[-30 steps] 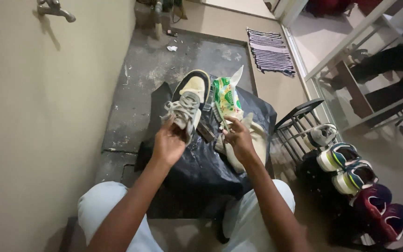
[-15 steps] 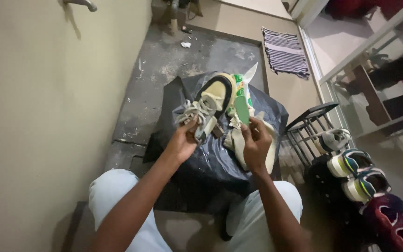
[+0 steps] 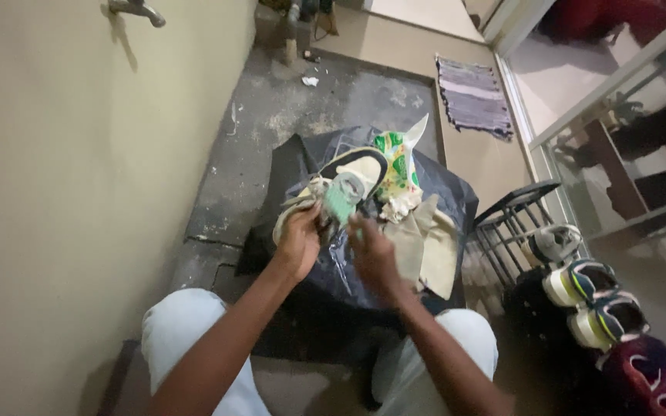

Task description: The person scrubs a white sneaker with a green brush, then wipes it with a cloth. They remove the insole and scrub the sole before placing the shoe on a nearby rack.

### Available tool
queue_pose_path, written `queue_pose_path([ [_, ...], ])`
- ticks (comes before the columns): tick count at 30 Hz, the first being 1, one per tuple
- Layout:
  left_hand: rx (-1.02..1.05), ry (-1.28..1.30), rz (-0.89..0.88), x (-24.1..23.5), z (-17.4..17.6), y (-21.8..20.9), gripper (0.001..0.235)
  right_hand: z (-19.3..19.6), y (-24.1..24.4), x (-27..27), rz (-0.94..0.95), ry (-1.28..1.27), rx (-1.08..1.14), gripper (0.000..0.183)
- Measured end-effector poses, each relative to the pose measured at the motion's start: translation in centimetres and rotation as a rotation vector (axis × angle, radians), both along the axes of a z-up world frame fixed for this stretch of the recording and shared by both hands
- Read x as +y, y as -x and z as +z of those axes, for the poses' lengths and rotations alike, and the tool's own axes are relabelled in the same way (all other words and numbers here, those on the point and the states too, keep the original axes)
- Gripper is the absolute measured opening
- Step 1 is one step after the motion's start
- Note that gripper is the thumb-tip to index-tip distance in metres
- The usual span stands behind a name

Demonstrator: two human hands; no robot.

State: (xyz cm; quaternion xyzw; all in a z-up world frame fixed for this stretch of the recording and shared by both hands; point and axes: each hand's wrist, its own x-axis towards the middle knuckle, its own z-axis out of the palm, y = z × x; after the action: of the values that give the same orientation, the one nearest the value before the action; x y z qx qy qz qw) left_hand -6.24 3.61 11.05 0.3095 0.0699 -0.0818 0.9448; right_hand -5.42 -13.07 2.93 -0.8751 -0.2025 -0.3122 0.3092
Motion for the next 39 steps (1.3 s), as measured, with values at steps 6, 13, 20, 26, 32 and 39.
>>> queue_pose_path([
  [6,-0.009,-0.031,0.046,-0.3,-2.9,-1.1,0.017,-0.4,-6.9,-4.9,-0.188,0.092,-0.237,0.009],
  [13,0.061,0.013,0.03,1.7,-6.6,-3.3,0.023,-3.0,-3.4,-1.5,0.031,0.027,-0.247,0.01],
  [20,0.135,0.089,0.013,2.7,-7.8,-3.9,0.034,-3.2,-3.3,-2.4,-0.048,0.219,-0.474,0.005],
  [26,0.176,0.24,0.013,3.4,-7.6,-3.6,0.039,-2.6,-5.9,-4.2,-0.077,0.535,-0.657,0.02],
  [32,0.211,0.313,0.033,3.6,-7.8,-3.5,0.041,-4.4,-2.5,-2.9,0.009,0.556,-0.573,0.026],
  [39,0.224,0.354,0.007,3.2,-5.5,-2.0,0.039,0.5,-6.9,-4.4,0.018,0.318,-0.497,0.022],
])
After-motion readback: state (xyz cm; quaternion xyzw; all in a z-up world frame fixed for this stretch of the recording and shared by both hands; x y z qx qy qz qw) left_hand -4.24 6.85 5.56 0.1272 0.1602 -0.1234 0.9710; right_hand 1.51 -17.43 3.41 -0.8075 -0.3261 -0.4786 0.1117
